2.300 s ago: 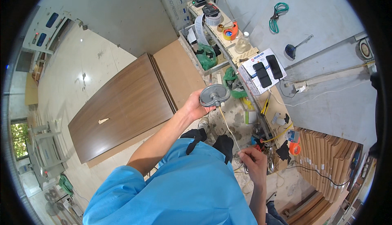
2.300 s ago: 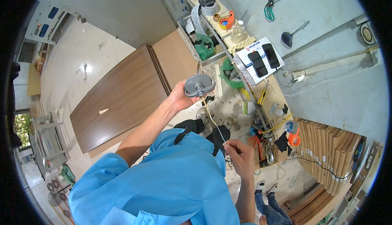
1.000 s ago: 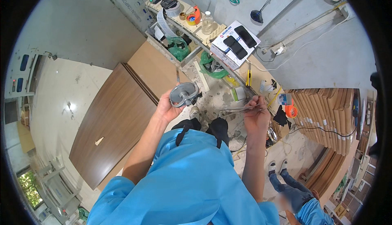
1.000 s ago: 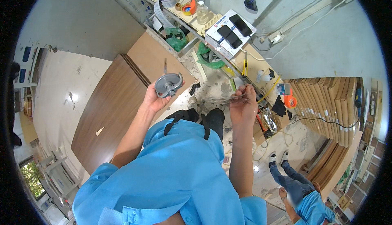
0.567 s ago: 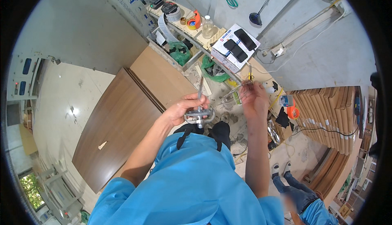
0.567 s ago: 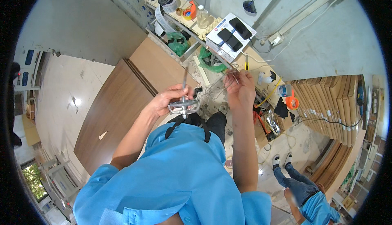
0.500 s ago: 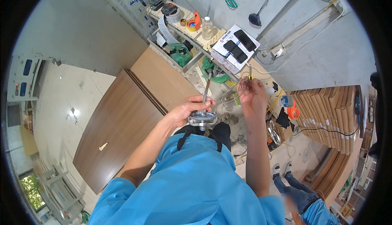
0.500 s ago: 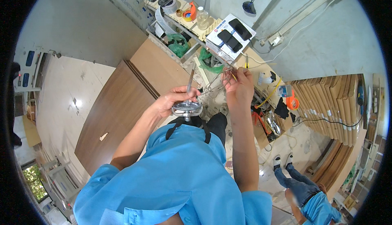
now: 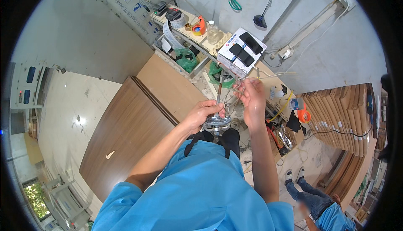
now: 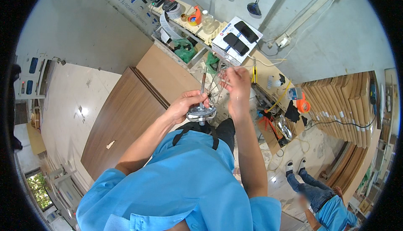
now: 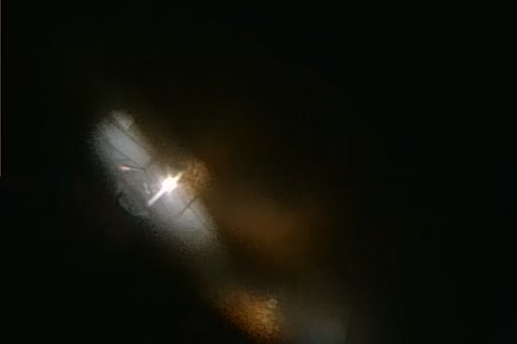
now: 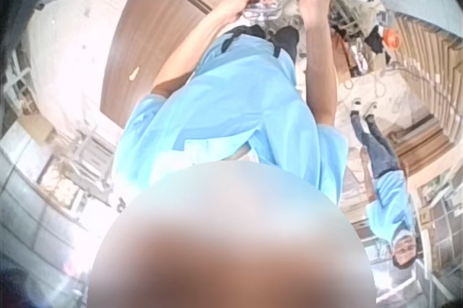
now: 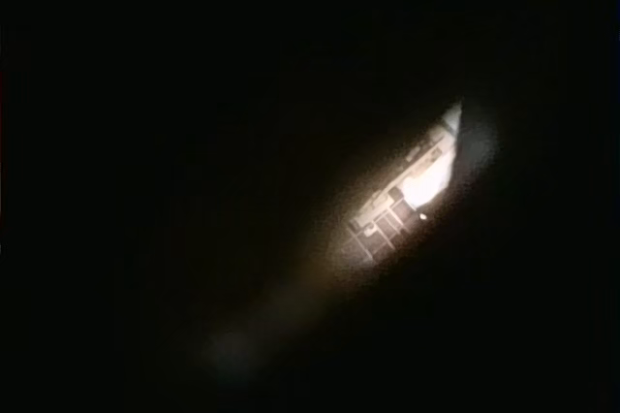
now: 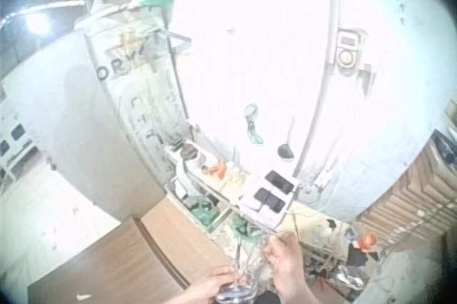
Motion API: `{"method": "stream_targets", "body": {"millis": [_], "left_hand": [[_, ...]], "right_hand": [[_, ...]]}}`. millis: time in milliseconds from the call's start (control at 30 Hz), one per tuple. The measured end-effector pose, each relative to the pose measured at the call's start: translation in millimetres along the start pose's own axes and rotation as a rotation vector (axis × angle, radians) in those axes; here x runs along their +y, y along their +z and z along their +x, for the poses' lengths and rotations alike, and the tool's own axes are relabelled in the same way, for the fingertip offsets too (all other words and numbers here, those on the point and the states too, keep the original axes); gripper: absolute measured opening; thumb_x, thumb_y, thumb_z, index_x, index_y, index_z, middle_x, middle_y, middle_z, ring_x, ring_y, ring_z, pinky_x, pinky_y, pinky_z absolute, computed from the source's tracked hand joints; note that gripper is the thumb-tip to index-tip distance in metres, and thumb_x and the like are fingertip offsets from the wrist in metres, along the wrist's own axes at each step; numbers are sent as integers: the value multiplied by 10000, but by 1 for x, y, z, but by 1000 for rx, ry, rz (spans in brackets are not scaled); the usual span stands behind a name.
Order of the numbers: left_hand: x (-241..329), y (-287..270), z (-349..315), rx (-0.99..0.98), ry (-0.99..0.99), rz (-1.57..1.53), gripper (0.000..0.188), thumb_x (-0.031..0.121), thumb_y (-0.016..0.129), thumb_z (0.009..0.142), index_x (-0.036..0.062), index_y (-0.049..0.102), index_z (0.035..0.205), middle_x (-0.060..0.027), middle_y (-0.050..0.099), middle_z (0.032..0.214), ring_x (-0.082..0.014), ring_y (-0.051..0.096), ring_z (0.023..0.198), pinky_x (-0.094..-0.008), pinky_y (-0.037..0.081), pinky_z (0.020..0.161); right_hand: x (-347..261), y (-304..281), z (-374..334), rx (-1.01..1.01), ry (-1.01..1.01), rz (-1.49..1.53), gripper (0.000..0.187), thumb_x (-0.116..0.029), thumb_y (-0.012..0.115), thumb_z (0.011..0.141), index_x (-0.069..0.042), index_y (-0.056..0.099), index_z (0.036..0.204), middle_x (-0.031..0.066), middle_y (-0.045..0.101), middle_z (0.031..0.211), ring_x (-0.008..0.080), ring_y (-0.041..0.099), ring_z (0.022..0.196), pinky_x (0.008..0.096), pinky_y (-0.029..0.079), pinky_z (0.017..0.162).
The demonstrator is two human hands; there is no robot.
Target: The person walks through a workshop carrying a spray gun, then squats and sits on the floor to clean the gun by dipping it into a bucket of white liquid. The person uses both hands to manipulate the spray gun and a wrench while seated on the floor.
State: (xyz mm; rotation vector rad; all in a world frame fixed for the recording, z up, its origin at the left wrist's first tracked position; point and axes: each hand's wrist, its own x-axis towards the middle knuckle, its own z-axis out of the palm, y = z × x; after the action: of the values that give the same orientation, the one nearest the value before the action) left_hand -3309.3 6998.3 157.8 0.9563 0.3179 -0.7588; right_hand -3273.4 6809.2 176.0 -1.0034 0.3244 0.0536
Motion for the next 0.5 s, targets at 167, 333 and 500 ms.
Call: {"method": "stream_targets", "body": {"millis": [167, 333, 500], "left_hand": [[4, -3, 0, -46, -39, -106, 201, 213, 683, 969, 21, 671, 1026, -55, 692, 887, -147, 679, 834, -299, 558, 786], [8, -8, -3, -24, -27, -8, 244, 282, 680, 967, 39, 668, 974, -61, 683, 867, -156, 671, 830, -314, 553, 785], [14, -18, -8, -47, -109, 44, 305, 354, 656, 973, 59, 654, 897, -76, 671, 837, -170, 668, 776, -317, 563, 722]], "right_hand": [[11, -7, -10, -268, 39, -205, 320, -123, 628, 990, -38, 538, 1286, 36, 622, 1009, 130, 596, 919, 293, 475, 829], [13, -18, -11, -353, -29, -489, 382, -81, 629, 976, -11, 510, 1333, 17, 607, 957, 95, 552, 850, 253, 456, 802], [6, -22, -13, -448, 77, -428, 378, -92, 608, 985, -22, 496, 1339, 12, 604, 980, 101, 571, 895, 273, 472, 846]]}}
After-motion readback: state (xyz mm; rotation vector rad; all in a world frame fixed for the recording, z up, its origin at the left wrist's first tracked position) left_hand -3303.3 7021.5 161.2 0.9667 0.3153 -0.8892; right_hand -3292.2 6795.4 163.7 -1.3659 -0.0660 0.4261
